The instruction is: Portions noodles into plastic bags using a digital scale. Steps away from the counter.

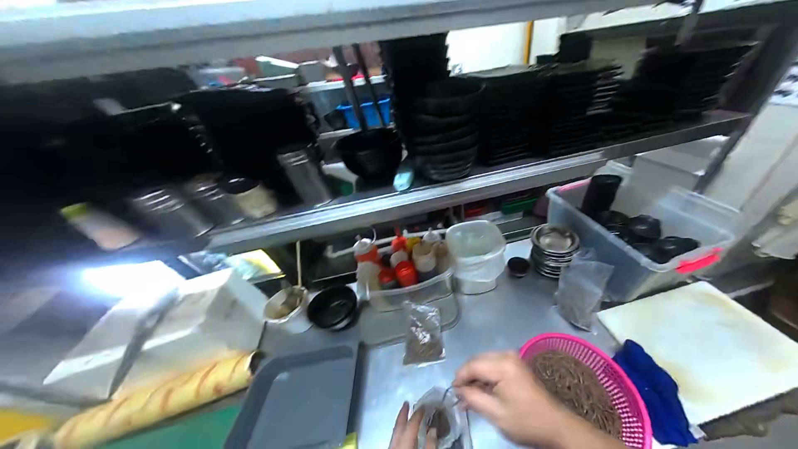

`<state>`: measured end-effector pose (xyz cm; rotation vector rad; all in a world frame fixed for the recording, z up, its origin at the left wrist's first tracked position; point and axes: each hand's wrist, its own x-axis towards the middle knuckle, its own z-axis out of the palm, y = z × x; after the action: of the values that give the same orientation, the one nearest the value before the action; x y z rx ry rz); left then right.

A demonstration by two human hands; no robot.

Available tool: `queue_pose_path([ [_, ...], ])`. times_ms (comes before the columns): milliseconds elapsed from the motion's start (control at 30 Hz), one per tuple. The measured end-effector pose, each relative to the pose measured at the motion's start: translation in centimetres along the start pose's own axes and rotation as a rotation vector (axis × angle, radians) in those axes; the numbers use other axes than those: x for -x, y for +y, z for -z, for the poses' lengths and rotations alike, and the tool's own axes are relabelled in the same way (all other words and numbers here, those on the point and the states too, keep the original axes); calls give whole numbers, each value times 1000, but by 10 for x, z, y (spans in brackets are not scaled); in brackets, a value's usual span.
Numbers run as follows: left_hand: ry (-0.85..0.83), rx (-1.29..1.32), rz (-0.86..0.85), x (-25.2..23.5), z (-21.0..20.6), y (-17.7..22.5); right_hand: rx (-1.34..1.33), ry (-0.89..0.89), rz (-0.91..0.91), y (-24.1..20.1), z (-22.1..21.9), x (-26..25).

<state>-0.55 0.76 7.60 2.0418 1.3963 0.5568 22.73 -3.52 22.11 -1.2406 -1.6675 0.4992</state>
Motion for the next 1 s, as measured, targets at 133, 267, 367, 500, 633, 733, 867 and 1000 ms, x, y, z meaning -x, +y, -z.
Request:
queue_pose_path([
  [133, -12, 73, -10, -11, 2, 0, -112, 223, 86, -43, 87, 9],
  [267, -61, 69, -2, -18, 7, 6, 22, 419, 80, -46, 139, 48],
  [367, -72, 73, 23, -18, 16, 9, 170, 479, -69, 3, 141, 89],
  [500, -55, 126, 53, -16, 30, 2, 654, -87, -667, 96, 121, 167],
  [633, -55, 199, 98, -18, 47, 1, 616, -126, -795, 113, 100, 197],
  [733, -38, 224, 102, -21, 51, -2, 584, -97, -812, 117, 93, 195],
  [867, -38, 232, 113, -23, 46, -1, 590, -109, -710, 115, 80, 177],
  [1000, -78, 231, 149, -21, 38, -1, 521, -97, -555, 109, 55, 149],
])
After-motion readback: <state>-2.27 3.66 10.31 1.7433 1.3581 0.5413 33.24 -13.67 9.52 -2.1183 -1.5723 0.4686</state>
